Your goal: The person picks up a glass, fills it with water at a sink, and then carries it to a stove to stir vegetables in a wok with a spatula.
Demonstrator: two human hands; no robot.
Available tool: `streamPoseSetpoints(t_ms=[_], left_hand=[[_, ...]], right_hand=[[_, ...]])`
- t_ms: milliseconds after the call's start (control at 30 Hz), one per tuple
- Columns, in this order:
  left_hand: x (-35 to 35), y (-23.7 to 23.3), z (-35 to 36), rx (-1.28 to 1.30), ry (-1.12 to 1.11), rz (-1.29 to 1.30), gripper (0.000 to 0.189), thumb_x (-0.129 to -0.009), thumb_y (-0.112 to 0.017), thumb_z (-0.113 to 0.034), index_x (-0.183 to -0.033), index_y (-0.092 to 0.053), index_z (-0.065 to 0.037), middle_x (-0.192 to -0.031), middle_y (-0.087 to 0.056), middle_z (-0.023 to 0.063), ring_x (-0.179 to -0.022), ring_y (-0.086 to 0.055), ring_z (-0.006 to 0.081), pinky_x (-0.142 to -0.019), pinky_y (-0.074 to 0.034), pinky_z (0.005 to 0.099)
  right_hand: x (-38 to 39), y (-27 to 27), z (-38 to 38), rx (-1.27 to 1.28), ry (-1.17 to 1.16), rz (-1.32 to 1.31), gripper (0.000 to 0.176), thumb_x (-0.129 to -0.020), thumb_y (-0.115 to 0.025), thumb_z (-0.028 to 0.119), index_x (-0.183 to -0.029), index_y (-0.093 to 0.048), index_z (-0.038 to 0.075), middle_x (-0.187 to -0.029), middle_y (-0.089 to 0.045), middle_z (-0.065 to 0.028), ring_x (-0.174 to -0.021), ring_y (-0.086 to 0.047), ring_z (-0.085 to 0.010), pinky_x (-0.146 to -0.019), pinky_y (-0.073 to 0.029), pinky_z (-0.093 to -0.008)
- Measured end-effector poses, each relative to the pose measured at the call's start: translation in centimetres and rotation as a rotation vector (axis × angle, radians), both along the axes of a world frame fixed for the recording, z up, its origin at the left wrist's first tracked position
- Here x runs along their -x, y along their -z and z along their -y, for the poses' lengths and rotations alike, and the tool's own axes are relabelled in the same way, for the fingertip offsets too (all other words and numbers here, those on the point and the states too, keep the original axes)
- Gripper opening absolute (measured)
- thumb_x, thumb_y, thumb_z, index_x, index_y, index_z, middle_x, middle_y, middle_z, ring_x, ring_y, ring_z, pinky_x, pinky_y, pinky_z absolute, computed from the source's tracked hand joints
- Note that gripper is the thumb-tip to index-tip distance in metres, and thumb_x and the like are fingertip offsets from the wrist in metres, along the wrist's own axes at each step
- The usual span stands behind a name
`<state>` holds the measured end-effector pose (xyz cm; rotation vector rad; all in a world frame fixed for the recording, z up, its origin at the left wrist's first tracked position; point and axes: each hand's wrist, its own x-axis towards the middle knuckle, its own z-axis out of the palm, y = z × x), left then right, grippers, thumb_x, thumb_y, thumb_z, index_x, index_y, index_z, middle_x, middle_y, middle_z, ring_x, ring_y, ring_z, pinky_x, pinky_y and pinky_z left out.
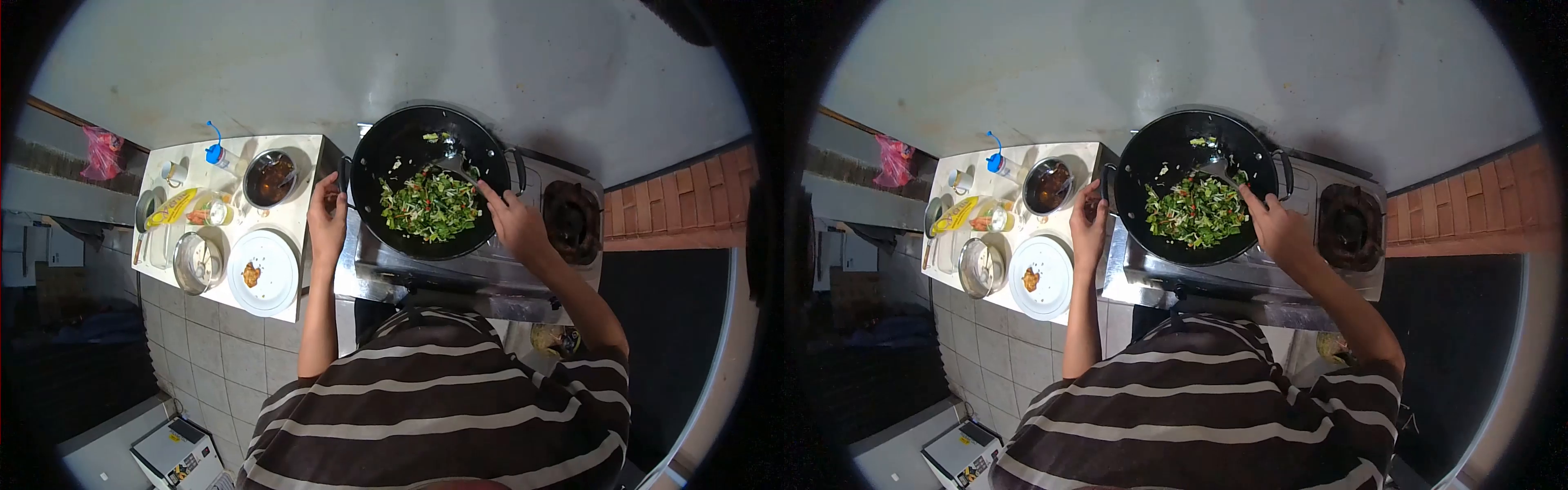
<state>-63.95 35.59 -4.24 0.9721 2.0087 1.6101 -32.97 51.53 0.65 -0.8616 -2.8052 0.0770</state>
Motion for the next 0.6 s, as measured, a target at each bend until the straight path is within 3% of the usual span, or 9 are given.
streamPoseSetpoints(t_ms=[267, 600], left_hand=[[-0.1, 0.7, 0.0, -0.024, -0.009, -0.028, 0.037, -0.093, -0.058, 0.002, -0.129, -0.056, -0.002, -0.093, -0.057, 0.0046, -0.082, -0.058, 0.0117, -0.075, -0.05, 0.0259], [-0.3, 0.6, 0.0, -0.006, -0.036, -0.03, 0.036, -0.092, -0.059, 0.001, -0.129, -0.057, -0.002, -0.091, -0.056, 0.0049, -0.08, -0.058, 0.012, -0.074, -0.05, 0.0259]], right_hand=[[0.5, 0.2, -0.3, -0.003, 0.034, -0.004, 0.062, -0.089, -0.058, 0.011, -0.148, -0.042, 0.019, -0.092, -0.059, -0.0187, -0.058, -0.065, -0.0332, -0.055, -0.055, -0.0425], [1.1, 0.2, -0.6, -0.037, -0.069, -0.008, 0.068, -0.08, -0.063, 0.007, -0.145, -0.048, 0.025, -0.102, -0.058, -0.0139, -0.056, -0.064, -0.0321, -0.055, -0.056, -0.0424]])
